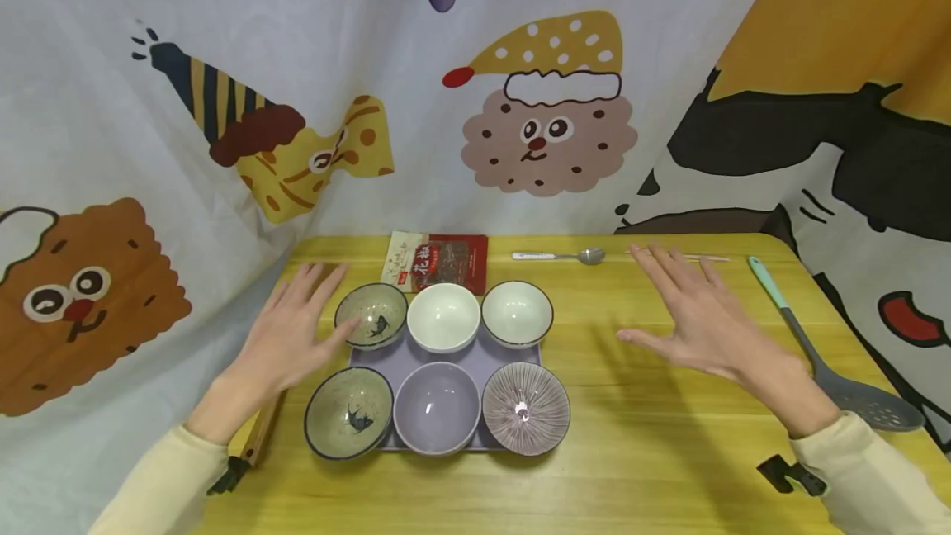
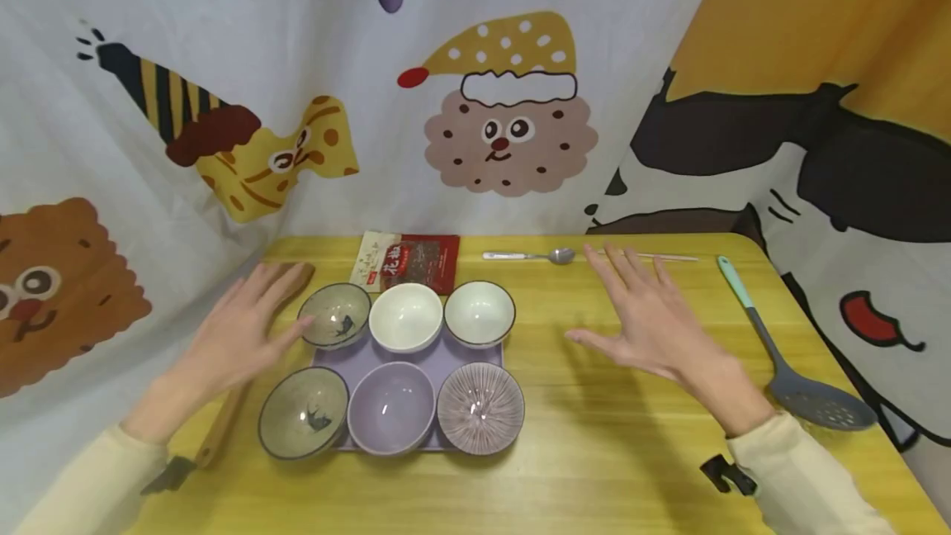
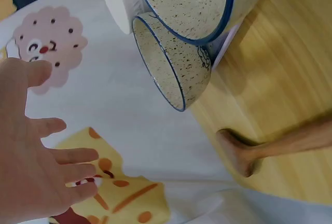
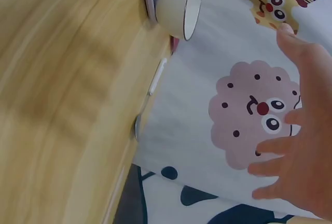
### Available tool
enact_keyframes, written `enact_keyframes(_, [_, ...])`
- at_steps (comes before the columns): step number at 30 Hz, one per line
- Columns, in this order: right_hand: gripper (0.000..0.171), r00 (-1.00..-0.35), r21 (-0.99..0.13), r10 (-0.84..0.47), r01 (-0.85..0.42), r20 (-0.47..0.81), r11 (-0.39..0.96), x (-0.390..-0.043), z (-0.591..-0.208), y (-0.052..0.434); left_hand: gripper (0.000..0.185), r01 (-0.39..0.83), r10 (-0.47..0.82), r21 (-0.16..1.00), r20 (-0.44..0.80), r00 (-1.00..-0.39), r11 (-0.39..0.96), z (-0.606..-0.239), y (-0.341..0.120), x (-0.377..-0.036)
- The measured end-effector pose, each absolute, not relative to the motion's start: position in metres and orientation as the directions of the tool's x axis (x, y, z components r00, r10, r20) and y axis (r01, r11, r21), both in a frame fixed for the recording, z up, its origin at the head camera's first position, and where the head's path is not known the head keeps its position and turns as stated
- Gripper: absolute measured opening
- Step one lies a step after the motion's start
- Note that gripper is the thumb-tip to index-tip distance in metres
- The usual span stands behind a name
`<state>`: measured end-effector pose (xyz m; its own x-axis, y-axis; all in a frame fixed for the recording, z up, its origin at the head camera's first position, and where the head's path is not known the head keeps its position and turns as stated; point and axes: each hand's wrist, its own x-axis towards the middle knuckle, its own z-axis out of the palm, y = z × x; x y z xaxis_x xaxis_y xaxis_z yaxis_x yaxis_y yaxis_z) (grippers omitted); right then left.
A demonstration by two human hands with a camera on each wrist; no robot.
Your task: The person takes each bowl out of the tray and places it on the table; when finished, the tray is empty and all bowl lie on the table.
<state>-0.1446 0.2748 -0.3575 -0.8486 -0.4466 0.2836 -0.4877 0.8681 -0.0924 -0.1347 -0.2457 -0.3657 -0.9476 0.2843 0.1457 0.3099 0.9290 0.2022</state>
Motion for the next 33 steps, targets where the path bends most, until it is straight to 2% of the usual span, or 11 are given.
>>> enact_keyframes(10, [0.117, -0.826, -0.255, -0.457, -0.544, 0.330, 0.799, -0.148, -0.373, 0.266, 0.085, 0.172, 0.157, 0.422, 0.072, -0.985, 0.890, -0.374, -0.266, -0.132])
enact_keyframes(15, [0.112, -0.850, -0.404, -0.429, -0.524, 0.306, 0.750, -0.154, -0.386, 0.259, 0.086, 0.130, 0.134, 0.498, 0.027, -0.991, 0.857, -0.380, -0.272, -0.131])
enact_keyframes(27, [0.106, -0.854, -0.688, -0.424, -0.502, 0.301, 0.523, -0.174, -0.427, 0.222, 0.086, 0.056, 0.170, 0.674, -0.104, -0.980, 0.737, -0.410, -0.279, -0.136])
enact_keyframes(33, [0.110, -0.867, -0.737, -0.441, -0.453, 0.233, 0.502, -0.185, -0.445, 0.204, 0.093, 0.012, 0.222, 0.728, -0.192, -0.956, 0.685, -0.426, -0.282, -0.141])
